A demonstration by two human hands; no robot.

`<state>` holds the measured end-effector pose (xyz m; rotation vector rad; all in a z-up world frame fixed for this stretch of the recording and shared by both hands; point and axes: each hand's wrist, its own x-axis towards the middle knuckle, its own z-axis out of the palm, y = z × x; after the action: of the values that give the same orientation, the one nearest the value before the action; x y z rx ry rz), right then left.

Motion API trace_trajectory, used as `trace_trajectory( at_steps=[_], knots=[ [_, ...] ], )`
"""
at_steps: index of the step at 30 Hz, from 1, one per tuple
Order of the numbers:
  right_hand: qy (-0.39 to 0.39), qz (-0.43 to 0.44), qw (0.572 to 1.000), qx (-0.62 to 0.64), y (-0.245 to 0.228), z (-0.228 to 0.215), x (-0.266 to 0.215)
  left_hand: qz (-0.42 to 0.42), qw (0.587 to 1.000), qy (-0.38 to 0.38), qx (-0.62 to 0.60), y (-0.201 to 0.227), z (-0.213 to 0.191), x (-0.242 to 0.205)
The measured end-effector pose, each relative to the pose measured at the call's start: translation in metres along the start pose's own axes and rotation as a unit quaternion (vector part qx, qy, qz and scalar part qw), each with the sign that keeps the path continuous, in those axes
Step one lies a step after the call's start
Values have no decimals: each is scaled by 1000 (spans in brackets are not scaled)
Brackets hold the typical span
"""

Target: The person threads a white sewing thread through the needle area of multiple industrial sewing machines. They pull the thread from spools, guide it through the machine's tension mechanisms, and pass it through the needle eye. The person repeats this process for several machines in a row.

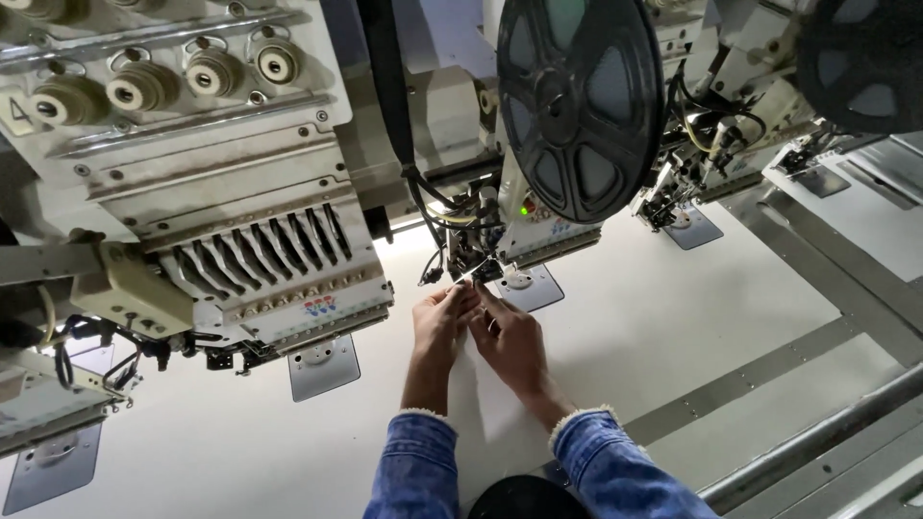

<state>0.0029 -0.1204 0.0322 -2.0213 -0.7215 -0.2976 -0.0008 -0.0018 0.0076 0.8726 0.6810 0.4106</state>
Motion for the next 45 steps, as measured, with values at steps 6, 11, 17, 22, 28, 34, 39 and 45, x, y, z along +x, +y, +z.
trace_trajectory(
  at_steps=[6, 11, 17, 22, 28, 34, 39, 45],
  knots=[
    [-10, -15, 999, -36, 9, 6, -3, 8, 1000, 15, -9, -4, 1, 2],
    [1, -16, 1000, -27, 13, 7, -1, 7, 1000, 0, 1, -4, 1, 7],
    [19, -22, 999, -39, 13, 11, -3, 0, 1000, -15, 3, 3, 1, -1],
    [5, -25, 999, -45, 16, 10, -4, -11, 1000, -10, -15, 4, 3, -1],
    [3, -24, 999, -41, 11, 8, -3, -1, 1000, -21, 3, 10, 4, -6],
    [6, -37, 999, -39, 1, 3, -3, 4, 1000, -23, 12, 2, 2, 2],
    [5, -32, 999, -41, 10, 6, -4, 5, 1000, -16, -4, -1, 2, -1],
    [12, -30, 999, -25, 7, 6, -3, 1, 1000, -13, 3, 10, 5, -13]
  ],
)
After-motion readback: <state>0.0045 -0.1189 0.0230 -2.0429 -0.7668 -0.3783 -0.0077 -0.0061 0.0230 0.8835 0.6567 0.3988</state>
